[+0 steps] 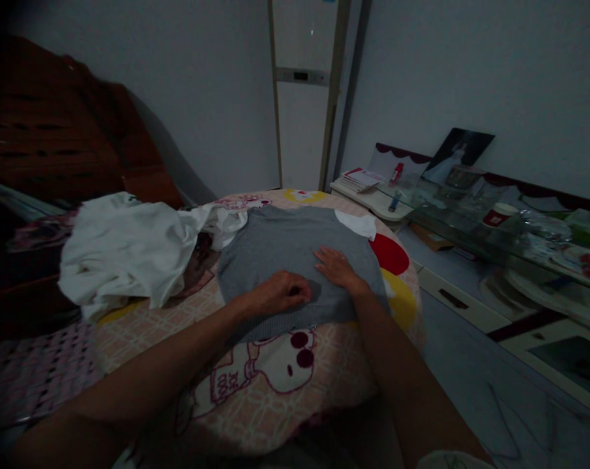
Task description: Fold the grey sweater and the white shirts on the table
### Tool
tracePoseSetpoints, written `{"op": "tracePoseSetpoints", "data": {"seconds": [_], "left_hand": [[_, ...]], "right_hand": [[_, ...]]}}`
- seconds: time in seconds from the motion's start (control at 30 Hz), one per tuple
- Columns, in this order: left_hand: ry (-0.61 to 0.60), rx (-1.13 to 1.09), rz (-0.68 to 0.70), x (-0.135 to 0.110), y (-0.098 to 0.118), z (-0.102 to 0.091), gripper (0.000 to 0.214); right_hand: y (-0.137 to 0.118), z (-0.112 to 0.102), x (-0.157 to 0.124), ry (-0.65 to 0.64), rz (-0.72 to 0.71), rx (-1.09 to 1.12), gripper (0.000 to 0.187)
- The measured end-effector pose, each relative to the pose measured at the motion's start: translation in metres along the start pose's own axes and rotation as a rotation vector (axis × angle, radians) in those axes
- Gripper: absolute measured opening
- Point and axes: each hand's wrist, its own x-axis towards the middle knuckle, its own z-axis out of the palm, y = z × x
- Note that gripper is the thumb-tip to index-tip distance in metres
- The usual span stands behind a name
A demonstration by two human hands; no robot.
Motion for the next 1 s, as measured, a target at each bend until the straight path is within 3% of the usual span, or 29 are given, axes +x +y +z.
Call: {"op": "tracePoseSetpoints", "data": {"seconds": [0.13, 0.37, 0.7, 0.83, 0.9, 1.0], "left_hand": [[-0.106, 0.108, 0.044, -0.013, 0.022, 0.011, 0.018], [-0.113, 0.243, 0.086, -0.019, 0.026, 0.016, 0.023], [-0.089, -0.192, -0.020, -0.015, 0.004, 0.018, 0.008], [-0.209, -0.321, 0.048, -0.017, 0.012, 0.016, 0.010], [-0.156, -0.316, 0.081, -0.017, 0.013, 0.015, 0.013], [0.109, -0.194, 0.118, -0.015, 0.004, 0.014, 0.026]], "right_hand": [[0.002, -0.003, 0.001, -0.013, -0.001, 0.015, 0.056], [-0.004, -0.006, -0.002, 0.009, 0.028, 0.005, 0.055], [0.000, -0.002, -0.001, 0.029, 0.024, 0.045, 0.054], [-0.001, -0.004, -0.003, 0.035, 0.035, 0.063, 0.053], [-0.005, -0.007, -0.005, 0.039, 0.033, 0.071, 0.052], [-0.014, -0.010, -0.006, 0.096, 0.024, 0.072, 0.053]]}}
